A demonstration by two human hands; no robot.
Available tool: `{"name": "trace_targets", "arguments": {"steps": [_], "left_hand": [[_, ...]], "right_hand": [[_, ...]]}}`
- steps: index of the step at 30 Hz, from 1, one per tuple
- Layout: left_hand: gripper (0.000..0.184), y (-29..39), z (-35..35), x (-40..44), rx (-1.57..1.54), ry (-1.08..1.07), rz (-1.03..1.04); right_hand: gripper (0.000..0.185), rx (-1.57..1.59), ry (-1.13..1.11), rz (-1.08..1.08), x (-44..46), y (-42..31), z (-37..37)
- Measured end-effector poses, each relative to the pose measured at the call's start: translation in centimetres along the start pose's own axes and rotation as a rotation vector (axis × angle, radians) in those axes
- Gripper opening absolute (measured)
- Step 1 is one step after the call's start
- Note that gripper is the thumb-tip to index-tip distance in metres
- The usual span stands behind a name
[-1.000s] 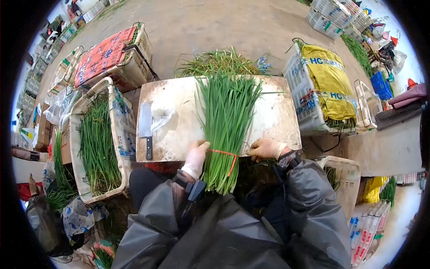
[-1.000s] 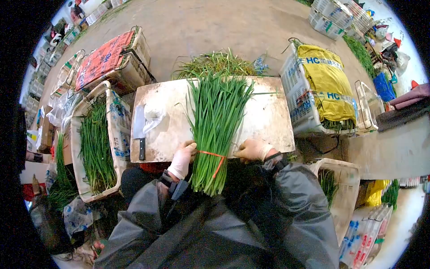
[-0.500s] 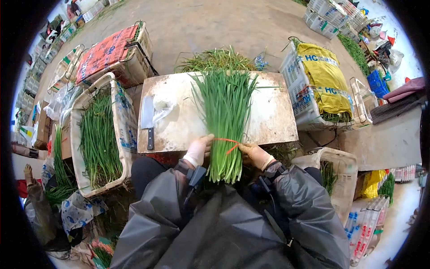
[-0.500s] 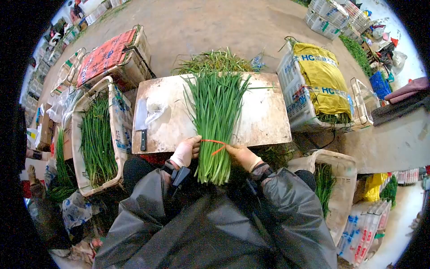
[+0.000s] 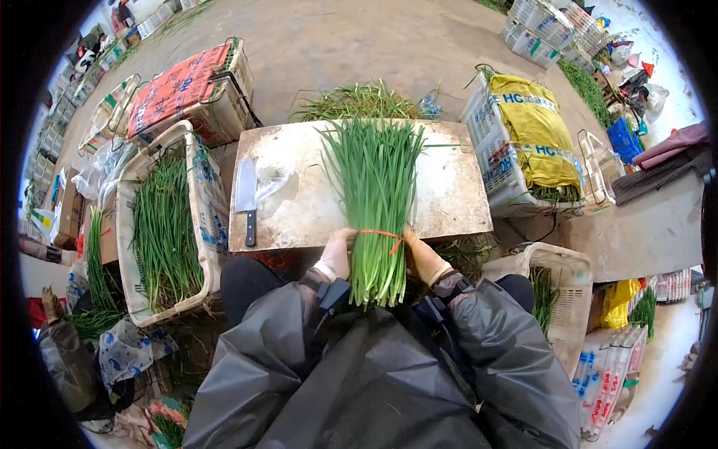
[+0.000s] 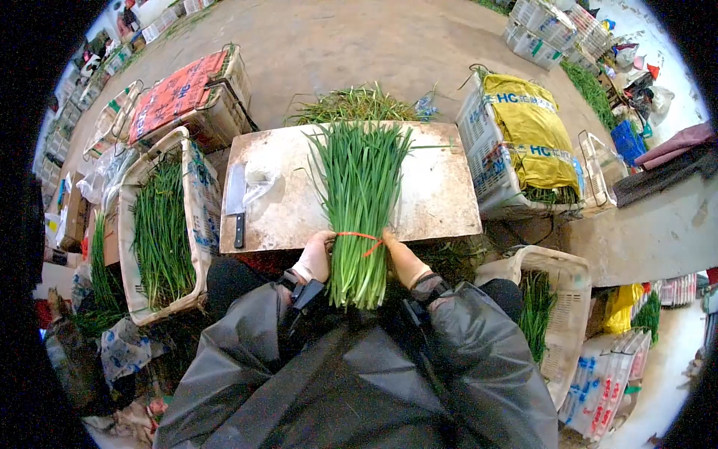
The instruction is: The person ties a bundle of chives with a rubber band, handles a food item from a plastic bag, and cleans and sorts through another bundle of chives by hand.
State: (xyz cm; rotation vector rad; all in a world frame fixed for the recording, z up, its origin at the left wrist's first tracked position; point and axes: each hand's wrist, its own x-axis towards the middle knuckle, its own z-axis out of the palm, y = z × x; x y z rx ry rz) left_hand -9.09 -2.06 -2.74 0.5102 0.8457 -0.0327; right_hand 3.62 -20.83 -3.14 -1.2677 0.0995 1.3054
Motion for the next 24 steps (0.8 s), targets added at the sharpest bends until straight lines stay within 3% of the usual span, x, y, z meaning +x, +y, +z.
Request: {"name": "trace_targets", "arguments": {"steps": [10,14,18,24], "left_hand": [[0.032,-0.7,0.4,-0.9,-0.066,0.007,0.098],[0.034,-0.8,-0.9,0.7,-0.037,-0.064,0.045],[0.038,-1.2,-0.9,1.0,-0.056,-0.156,-0.020],[0.037,-2.5,-1.0,1.7,-0.077,-0.147,0.054]], "right_hand": [[0.052,0.105,0.022,-0.066,1.2,0.5,1.0],[0.053,0.309,-0.111,-0.021,2.0,1.1,-0.3],[0.057,0.276,-0.115,0.001,1.6,0.6,-0.6],[0.054,0.262,-0.113,-0.017,1.6,0.6,-0.6]]}}
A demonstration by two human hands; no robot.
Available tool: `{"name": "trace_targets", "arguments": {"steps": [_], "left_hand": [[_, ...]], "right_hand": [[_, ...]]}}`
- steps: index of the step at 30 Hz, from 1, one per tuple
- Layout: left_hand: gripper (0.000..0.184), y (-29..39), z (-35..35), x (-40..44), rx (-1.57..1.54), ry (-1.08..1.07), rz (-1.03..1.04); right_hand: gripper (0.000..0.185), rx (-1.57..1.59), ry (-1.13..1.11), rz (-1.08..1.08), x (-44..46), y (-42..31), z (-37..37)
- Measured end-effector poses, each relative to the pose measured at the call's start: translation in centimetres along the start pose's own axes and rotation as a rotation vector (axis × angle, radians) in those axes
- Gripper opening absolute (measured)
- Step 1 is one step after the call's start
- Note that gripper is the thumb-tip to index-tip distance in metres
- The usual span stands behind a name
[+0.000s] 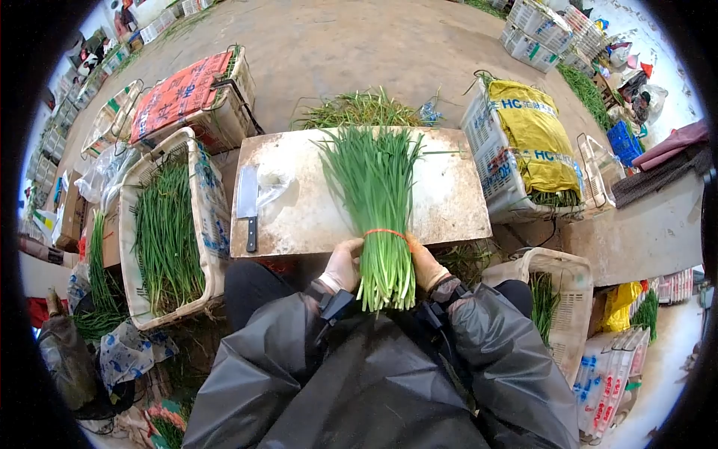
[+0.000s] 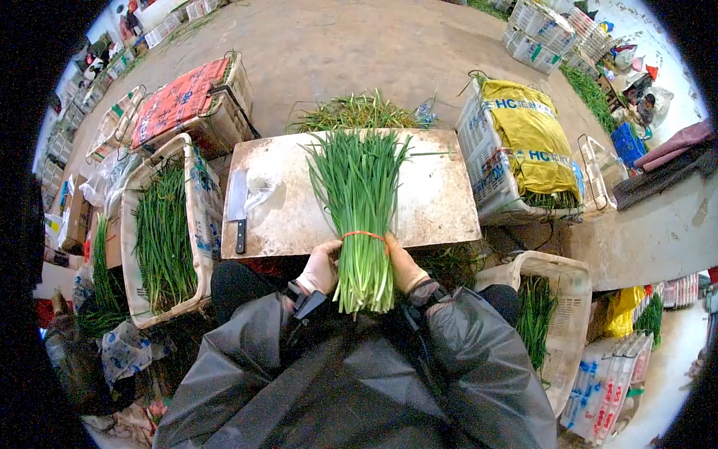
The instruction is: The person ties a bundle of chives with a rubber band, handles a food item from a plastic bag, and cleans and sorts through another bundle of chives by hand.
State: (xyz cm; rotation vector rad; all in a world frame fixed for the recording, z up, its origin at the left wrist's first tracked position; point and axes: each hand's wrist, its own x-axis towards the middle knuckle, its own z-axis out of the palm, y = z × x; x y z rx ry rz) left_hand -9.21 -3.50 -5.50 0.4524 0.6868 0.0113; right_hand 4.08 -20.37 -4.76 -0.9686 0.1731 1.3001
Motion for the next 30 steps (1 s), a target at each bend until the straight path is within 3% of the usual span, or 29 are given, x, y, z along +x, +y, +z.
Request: {"name": "trace_targets", "arguments": {"steps": [3,6,11,15,18,19,23,30], "left_hand": [[0.033,0.1,0.3,-0.2,-0.044,0.060,0.003],[0.029,0.3,3.2,-2.7,0.047,-0.097,0.163],[0.033,0.1,2.3,-1.9,0.079,0.025,0.191],[0.033,0.7,2.7,-2.4,0.124,0.037,0.120],[0.034,1.5,3.9,-4.0,-0.108,-0.052,-0.044],[0.037,1.6,4.5,-4.3,-0.101,-0.057,-0.014],[0.036,1.0,4.0,-3.4,0.165,0.004,0.202],[0.035,0.5,3.2,-2.6,0.118,-0.099,0.009]], "right_hand": [[0.054,-0.005,-0.008,-0.021,0.4,0.3,-0.4],[0.055,-0.058,0.034,-0.050,0.7,0.5,-0.5],[0.056,-0.138,0.010,-0.109,-0.3,0.2,0.5],[0.058,-0.149,0.022,-0.113,0.4,0.7,-0.5],[0.060,-0.395,0.102,-0.276,-0.8,0.1,1.2],[0.062,-0.374,0.095,-0.288,-0.5,0.2,1.2],[0.064,-0.303,0.044,-0.153,-1.7,-1.0,2.8],[0.050,-0.074,-0.139,-0.054,-0.8,-1.0,1.9]]}}
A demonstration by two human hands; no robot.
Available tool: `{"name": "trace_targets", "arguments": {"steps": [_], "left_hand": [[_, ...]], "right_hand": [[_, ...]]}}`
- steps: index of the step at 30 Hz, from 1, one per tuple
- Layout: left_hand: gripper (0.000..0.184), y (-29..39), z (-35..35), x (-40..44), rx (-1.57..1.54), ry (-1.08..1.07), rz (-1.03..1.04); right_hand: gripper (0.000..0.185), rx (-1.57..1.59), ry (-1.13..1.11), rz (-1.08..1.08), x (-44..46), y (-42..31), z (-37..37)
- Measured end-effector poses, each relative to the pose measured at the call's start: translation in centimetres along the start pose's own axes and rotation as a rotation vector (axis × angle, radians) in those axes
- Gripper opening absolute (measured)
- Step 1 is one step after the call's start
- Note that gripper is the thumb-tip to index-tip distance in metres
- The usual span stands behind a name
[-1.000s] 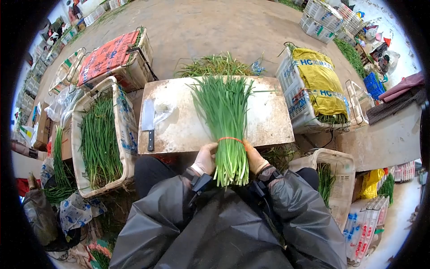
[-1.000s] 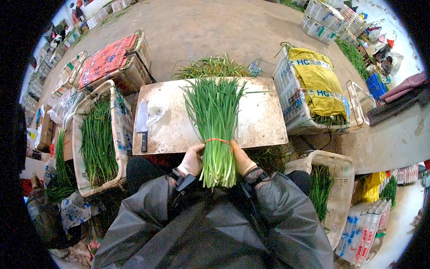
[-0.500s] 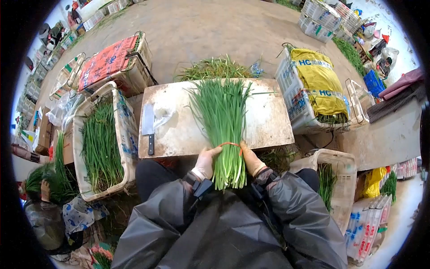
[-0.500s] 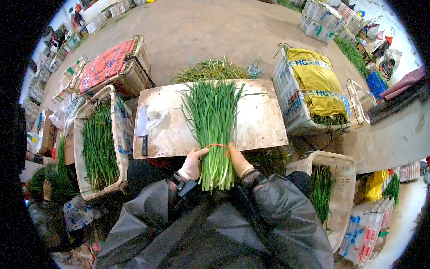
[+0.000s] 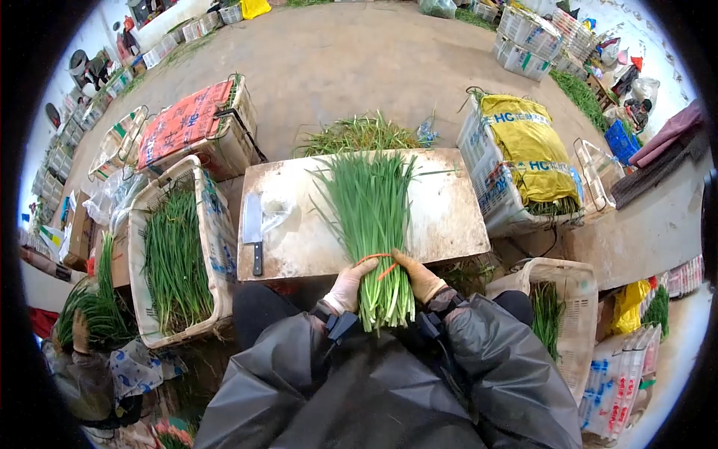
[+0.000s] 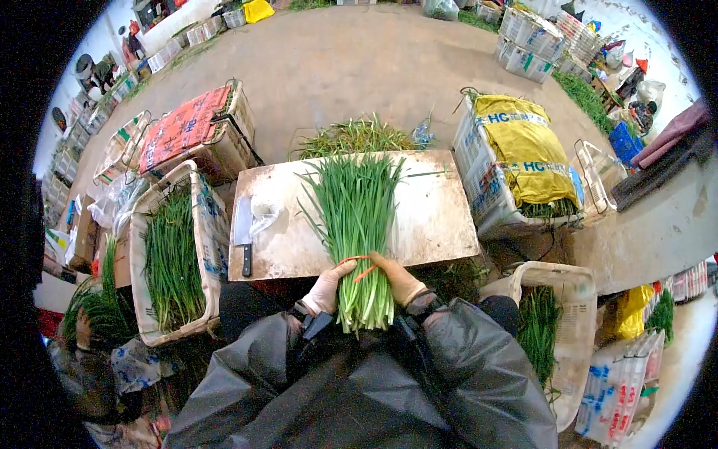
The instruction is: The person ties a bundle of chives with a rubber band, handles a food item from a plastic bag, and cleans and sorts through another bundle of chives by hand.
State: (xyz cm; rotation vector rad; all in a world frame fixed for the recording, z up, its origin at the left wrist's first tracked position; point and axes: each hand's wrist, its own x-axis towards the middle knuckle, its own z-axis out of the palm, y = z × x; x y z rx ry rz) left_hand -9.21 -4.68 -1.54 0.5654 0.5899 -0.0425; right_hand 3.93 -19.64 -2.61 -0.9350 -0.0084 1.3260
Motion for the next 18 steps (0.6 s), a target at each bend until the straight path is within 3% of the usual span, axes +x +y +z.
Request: {"name": "trace_targets", "arguments": {"steps": [6,8,12,14,16,18], "left_hand": [[0.041,1.0,-0.1,-0.8,0.005,-0.067,-0.125],[0.042,1.4,-0.1,-0.9,0.144,-0.078,-0.052],[0.044,2.9,1.5,-1.9,0.257,-0.108,0.031],[0.046,3.9,2.4,-2.3,0.210,-0.137,0.032],[0.051,5.5,4.6,-3.3,0.252,-0.174,0.159],[0.055,7.0,6.4,-3.5,0.428,-0.209,0.488]], "right_hand": [[0.042,-0.194,0.026,-0.118,-0.7,-0.4,0.8],[0.043,-0.284,-0.002,-0.211,-1.1,-0.6,1.3],[0.049,-0.461,-0.066,-0.304,-1.3,-2.8,1.9],[0.066,-0.560,-0.084,-0.413,-2.1,-5.0,3.6],[0.075,-0.632,-0.121,-0.564,-2.7,-7.2,5.5],[0.079,-0.647,-0.113,-0.622,-3.9,-8.9,7.5]]}}
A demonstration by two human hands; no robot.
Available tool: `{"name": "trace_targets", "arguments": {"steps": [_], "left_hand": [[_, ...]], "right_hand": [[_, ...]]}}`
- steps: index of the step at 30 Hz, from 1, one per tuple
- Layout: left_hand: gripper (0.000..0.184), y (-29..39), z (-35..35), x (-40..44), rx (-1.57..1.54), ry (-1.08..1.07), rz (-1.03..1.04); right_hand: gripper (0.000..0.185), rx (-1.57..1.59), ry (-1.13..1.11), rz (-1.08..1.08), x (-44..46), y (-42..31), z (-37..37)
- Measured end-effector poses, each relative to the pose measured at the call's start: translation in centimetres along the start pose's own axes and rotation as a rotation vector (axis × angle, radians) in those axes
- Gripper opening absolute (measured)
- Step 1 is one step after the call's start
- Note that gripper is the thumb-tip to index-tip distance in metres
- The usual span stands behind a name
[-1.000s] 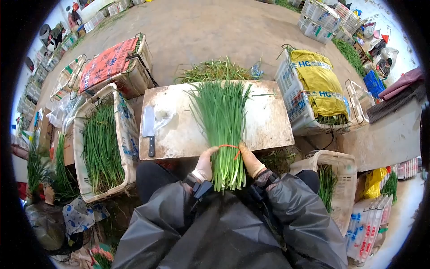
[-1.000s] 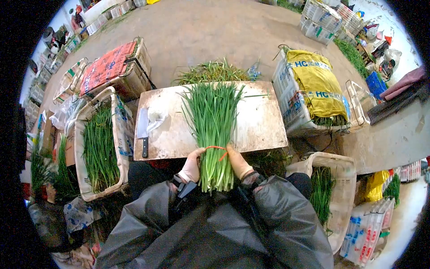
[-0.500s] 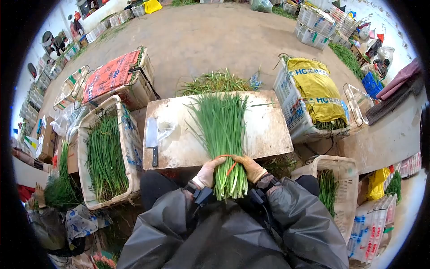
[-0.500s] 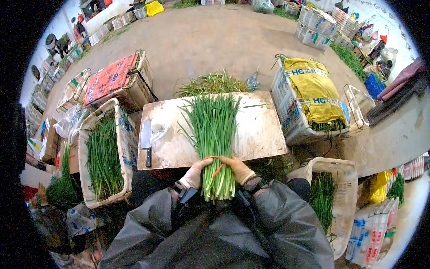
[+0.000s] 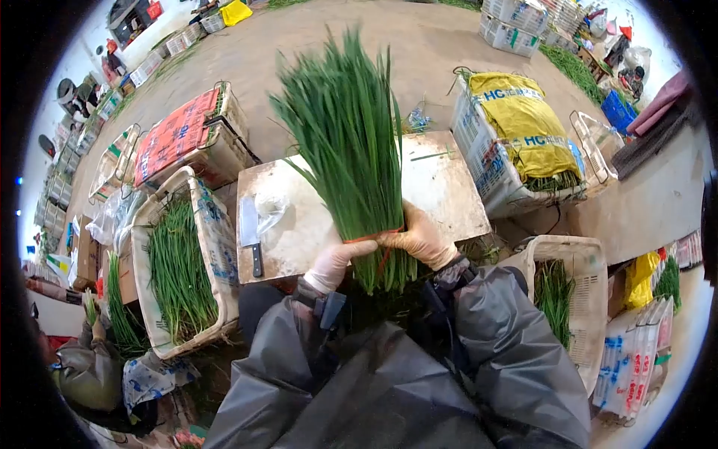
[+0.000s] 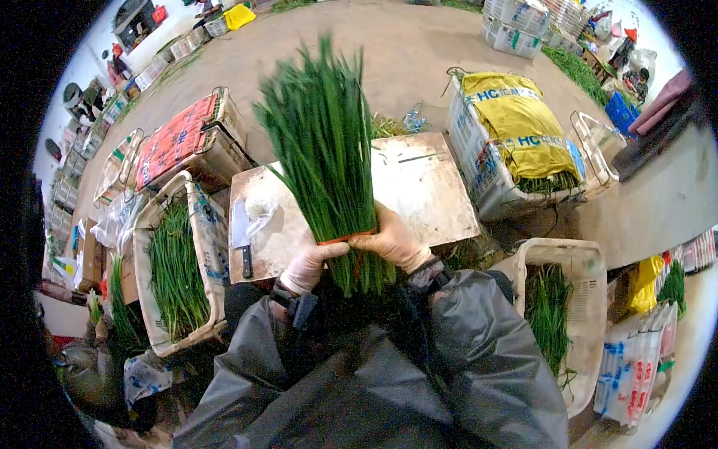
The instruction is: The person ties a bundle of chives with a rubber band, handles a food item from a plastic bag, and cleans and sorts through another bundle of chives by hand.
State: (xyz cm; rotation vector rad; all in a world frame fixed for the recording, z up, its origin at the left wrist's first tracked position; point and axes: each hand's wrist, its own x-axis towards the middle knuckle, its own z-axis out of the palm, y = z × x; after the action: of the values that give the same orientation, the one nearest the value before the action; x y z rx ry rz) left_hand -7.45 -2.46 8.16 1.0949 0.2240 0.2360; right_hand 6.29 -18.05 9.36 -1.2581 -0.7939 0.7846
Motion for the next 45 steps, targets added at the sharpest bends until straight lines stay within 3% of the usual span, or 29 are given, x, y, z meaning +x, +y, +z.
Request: {"name": "trace_targets", "arguments": {"steps": [4,5,6,10,12,15,16,18,20,21,23,27,31,33,36,37,40,43,45], "left_hand": [[0.052,3.1,1.0,0.7,0.200,0.069,0.115],[0.052,2.9,0.3,1.2,0.235,0.075,0.115],[0.052,2.6,-0.5,1.6,0.338,0.058,0.135],[0.057,-2.2,-5.5,3.5,0.829,0.038,0.218],[0.060,-4.7,-7.1,4.5,0.776,0.000,0.169],[0.050,-13.5,-13.1,6.2,1.006,-0.022,0.336],[0.047,-10.9,-11.7,5.3,1.399,-0.125,0.441],[0.046,-6.5,-8.4,4.5,1.100,-0.163,0.051],[0.046,-7.4,-9.1,4.3,0.888,-0.151,-0.059],[0.045,-8.2,-9.1,4.6,0.834,-0.127,0.024],[0.048,-9.3,-10.0,4.6,1.078,-0.073,0.034],[0.037,-7.1,-7.2,5.4,1.192,-0.054,0.355],[0.038,-5.5,-6.9,5.2,0.842,-0.057,0.064],[0.038,-7.6,-8.2,5.7,0.618,-0.087,0.240],[0.039,-10.9,-11.4,7.1,0.621,0.012,0.230],[0.038,-9.4,-10.0,6.8,0.698,-0.001,0.231],[0.034,-5.3,-6.1,4.6,0.933,-0.042,0.207],[0.043,-4.9,-6.7,5.0,1.106,-0.153,0.066],[0.051,-7.4,-8.6,5.5,1.140,-0.148,0.132]], "right_hand": [[0.080,-0.007,-0.004,-0.148,1.4,-2.8,0.5],[0.078,0.046,-0.033,-0.032,1.3,-3.9,0.3],[0.077,0.013,-0.038,-0.047,1.5,-3.7,0.1],[0.071,-0.107,-0.071,-0.133,2.6,-0.7,-0.8],[0.068,-0.293,-0.062,-0.206,3.3,2.6,-1.7],[0.058,-0.119,0.017,0.024,3.1,5.6,-1.7],[0.058,-0.153,0.006,0.044,3.3,6.2,-2.0],[0.059,-0.233,-0.001,0.041,3.5,7.1,-2.2],[0.059,-0.211,0.005,0.006,3.2,7.2,-1.7],[0.059,-0.147,0.011,-0.011,3.0,6.5,-1.5],[0.058,-0.031,0.007,0.006,3.1,6.1,-1.4],[0.057,0.040,-0.001,0.091,3.5,6.7,-1.7],[0.056,-0.182,0.002,-0.122,4.1,6.5,-2.4],[0.055,-0.197,0.000,-0.084,3.9,6.0,-2.5],[0.055,-0.025,0.001,-0.011,3.9,8.4,-2.6],[0.055,0.088,0.007,0.041,3.9,8.2,-2.4],[0.042,0.037,0.001,0.069,3.2,5.7,-1.6],[0.032,0.065,-0.022,0.076,3.3,6.7,-1.8],[0.035,0.040,0.018,0.035,3.1,6.5,-1.3]]}}
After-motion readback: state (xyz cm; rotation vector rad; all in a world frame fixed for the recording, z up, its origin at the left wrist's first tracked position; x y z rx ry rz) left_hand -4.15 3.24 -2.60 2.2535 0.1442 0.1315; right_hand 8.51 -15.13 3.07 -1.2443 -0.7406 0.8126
